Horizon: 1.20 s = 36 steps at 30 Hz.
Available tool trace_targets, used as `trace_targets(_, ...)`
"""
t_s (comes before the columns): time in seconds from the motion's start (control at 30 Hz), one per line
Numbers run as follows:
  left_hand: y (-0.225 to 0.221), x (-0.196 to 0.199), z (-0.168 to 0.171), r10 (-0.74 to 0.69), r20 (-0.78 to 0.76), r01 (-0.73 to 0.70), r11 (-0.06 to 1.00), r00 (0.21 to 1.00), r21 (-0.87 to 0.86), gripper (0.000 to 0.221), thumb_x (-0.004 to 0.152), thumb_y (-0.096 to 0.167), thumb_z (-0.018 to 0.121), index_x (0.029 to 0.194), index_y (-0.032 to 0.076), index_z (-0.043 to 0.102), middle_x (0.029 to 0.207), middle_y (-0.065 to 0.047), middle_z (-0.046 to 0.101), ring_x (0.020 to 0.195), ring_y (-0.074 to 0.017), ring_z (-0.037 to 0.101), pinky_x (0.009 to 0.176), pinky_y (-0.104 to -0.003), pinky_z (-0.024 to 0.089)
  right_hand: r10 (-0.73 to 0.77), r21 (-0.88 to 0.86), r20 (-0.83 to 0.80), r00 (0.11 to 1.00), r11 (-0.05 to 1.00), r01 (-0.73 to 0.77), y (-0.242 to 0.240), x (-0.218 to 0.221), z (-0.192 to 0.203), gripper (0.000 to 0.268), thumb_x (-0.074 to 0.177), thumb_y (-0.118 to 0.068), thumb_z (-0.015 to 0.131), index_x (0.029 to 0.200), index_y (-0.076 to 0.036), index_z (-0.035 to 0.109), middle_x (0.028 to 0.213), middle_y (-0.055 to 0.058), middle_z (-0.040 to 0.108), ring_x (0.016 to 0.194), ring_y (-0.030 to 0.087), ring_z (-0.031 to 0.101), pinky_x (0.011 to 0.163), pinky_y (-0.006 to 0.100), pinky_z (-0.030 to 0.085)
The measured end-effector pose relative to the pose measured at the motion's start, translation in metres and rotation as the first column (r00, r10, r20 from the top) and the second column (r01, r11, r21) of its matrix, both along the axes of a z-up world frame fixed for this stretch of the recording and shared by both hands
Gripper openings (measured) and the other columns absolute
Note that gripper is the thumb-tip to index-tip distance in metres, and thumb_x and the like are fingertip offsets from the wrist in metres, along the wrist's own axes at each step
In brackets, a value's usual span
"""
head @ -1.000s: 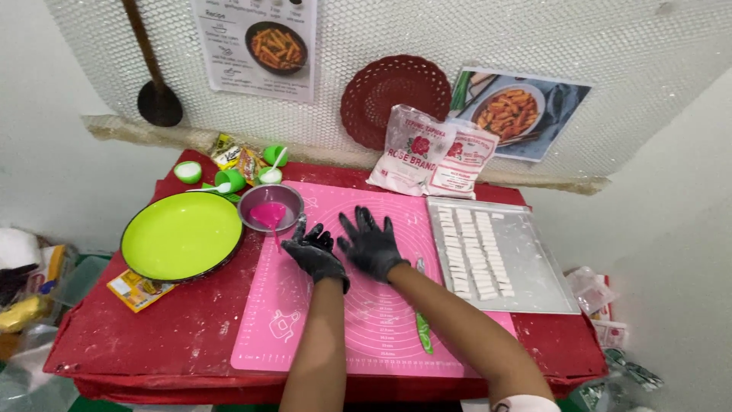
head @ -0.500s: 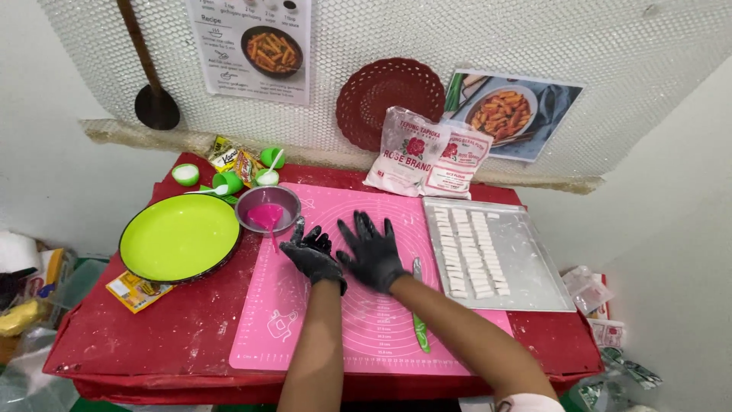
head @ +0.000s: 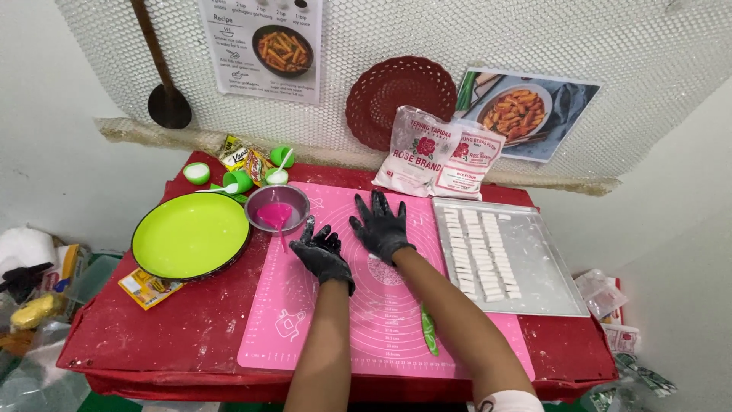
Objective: Shaping and cutting small pieces of dough and arranging them on a metal tray using a knife and spatula.
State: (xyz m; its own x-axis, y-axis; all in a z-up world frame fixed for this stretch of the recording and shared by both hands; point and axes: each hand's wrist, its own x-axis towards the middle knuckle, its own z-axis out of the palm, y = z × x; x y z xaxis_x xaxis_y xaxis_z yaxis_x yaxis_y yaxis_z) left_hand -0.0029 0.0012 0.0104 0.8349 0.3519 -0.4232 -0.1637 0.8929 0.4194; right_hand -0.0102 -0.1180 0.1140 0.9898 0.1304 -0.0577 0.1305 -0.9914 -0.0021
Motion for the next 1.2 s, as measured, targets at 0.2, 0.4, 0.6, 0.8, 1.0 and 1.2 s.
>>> trace_targets(0.2, -0.001, -0.004, 0.008, -0.004, -0.022, 0.004, 1.000, 1.000, 0.002, 0.067, 0.100, 0.067, 0.022, 0.124, 0.027, 0.071, 0.086, -0.011, 0.071, 0.061, -0.0243, 0.066, 0.054, -0.030, 0.049, 0.104, -0.033, 0.010, 0.995, 0.994, -0.103, 0.001, -0.064, 0.012, 0.067, 0.105, -0.063, 0.016, 0.166, -0.037, 0.012, 0.173, 0.015, 0.019, 0.161, 0.027, 0.014, 0.122, 0.069, 0.006)
trace_targets(0.4, -0.004, 0.006, -0.007, 0.007, -0.044, -0.006, 0.999, 0.999, 0.040, 0.065, 0.099, 0.071, 0.027, 0.123, 0.029, 0.071, 0.087, -0.012, 0.072, 0.062, -0.0248, 0.067, 0.054, -0.031, 0.049, 0.215, -0.040, 0.096, 0.972, 0.977, -0.212, -0.012, -0.141, 0.060, 0.070, 0.103, -0.056, 0.038, 0.166, -0.034, 0.016, 0.170, 0.015, 0.023, 0.158, 0.027, 0.017, 0.119, 0.070, 0.011)
trace_targets(0.6, -0.003, -0.006, 0.013, -0.020, -0.020, 0.021, 0.999, 1.000, 0.042, 0.063, 0.100, 0.070, 0.026, 0.127, 0.034, 0.069, 0.085, -0.009, 0.072, 0.061, -0.0212, 0.068, 0.054, -0.028, 0.050, -0.012, 0.329, 0.297, 0.955, 0.940, -0.091, -0.069, -0.186, 0.052, 0.078, 0.100, -0.047, 0.048, 0.166, -0.015, 0.023, 0.165, 0.027, 0.029, 0.154, 0.041, 0.025, 0.119, 0.062, 0.025)
trace_targets(0.8, -0.001, -0.015, 0.038, 0.003, -0.095, -0.003, 1.000, 0.995, -0.002, 0.077, 0.099, 0.066, 0.018, 0.133, 0.019, 0.069, 0.092, -0.015, 0.071, 0.080, -0.0275, 0.058, 0.076, -0.037, 0.047, -0.334, 0.356, 0.056, 0.941, 0.887, 0.294, -0.052, -0.232, 0.038, 0.065, 0.096, -0.053, 0.052, 0.153, -0.022, 0.044, 0.126, 0.016, 0.067, 0.117, 0.040, 0.060, 0.094, 0.055, 0.054)
trace_targets(1.0, -0.001, -0.013, 0.028, -0.018, -0.047, 0.019, 1.000, 0.999, 0.018, 0.079, 0.099, 0.067, 0.018, 0.134, 0.017, 0.068, 0.088, -0.013, 0.070, 0.067, -0.0240, 0.053, 0.068, -0.036, 0.044, -0.450, 0.305, 0.015, 0.893, 0.852, 0.424, -0.060, -0.234, -0.009, 0.069, 0.090, -0.063, 0.059, 0.150, -0.030, 0.049, 0.118, 0.010, 0.068, 0.113, 0.035, 0.062, 0.087, 0.054, 0.055)
trace_targets(1.2, 0.002, -0.011, 0.024, -0.010, -0.018, 0.010, 1.000, 1.000, 0.019, 0.080, 0.100, 0.067, 0.018, 0.132, 0.014, 0.069, 0.082, -0.013, 0.069, 0.062, -0.0235, 0.052, 0.063, -0.036, 0.043, -0.455, 0.281, 0.069, 0.888, 0.863, 0.420, -0.073, -0.237, -0.043, 0.060, 0.097, -0.057, 0.049, 0.151, -0.032, 0.049, 0.114, 0.007, 0.069, 0.107, 0.032, 0.065, 0.081, 0.053, 0.058)
